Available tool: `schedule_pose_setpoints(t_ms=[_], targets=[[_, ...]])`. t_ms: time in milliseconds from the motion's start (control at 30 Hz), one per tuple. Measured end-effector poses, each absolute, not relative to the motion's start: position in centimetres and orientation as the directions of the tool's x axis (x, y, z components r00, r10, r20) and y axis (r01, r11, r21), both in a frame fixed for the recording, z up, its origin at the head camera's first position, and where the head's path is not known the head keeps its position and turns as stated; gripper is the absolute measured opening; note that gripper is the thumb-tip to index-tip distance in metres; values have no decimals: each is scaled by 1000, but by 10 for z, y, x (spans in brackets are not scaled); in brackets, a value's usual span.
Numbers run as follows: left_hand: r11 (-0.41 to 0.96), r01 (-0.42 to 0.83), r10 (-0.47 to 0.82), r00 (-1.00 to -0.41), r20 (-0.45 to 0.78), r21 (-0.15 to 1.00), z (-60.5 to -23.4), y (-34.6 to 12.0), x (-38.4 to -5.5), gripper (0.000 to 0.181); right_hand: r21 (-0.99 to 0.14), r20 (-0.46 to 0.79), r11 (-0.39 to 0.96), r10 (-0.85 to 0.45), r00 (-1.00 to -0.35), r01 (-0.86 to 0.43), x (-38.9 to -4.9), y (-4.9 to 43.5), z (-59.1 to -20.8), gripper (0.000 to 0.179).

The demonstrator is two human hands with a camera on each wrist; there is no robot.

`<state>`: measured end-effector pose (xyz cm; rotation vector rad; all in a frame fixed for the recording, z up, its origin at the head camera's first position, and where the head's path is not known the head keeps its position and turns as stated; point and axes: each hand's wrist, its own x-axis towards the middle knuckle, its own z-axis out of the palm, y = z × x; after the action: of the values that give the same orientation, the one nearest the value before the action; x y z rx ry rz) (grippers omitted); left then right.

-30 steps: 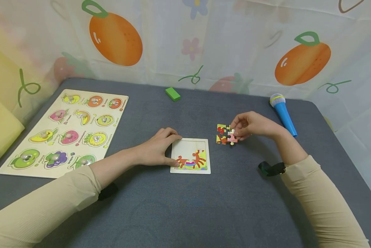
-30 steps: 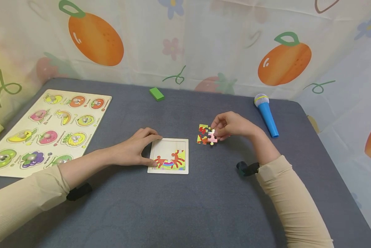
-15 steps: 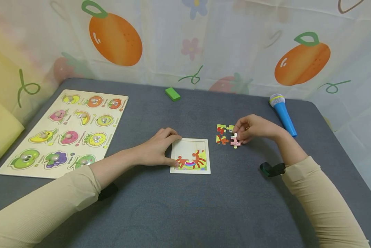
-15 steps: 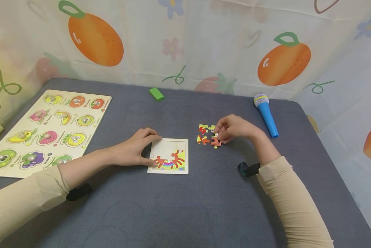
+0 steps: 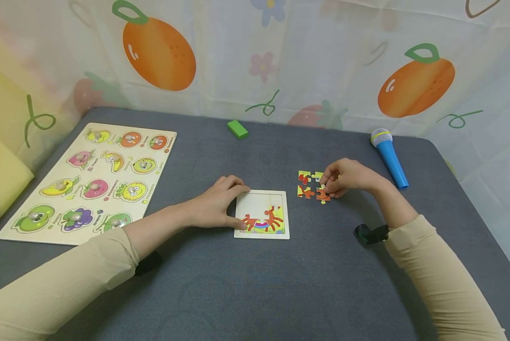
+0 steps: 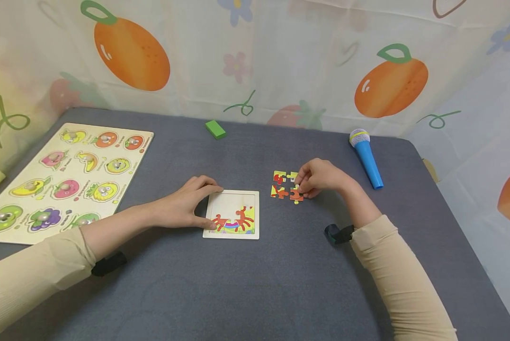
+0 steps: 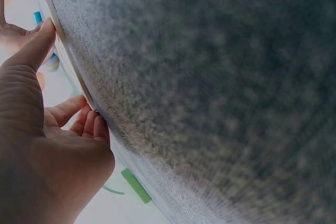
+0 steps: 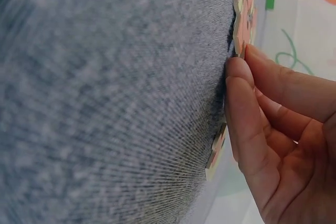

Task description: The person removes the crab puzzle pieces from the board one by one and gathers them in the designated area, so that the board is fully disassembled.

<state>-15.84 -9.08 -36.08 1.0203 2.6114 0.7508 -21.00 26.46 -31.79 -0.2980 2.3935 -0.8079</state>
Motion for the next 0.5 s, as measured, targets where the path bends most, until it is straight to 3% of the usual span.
schedule_pose_setpoints(t_ms=[500], targets=[[627,562,684,-729,-35,539,-361,-91,-159,81,-603,-457,798,-347,-819,-2,-209,260,-319,23]])
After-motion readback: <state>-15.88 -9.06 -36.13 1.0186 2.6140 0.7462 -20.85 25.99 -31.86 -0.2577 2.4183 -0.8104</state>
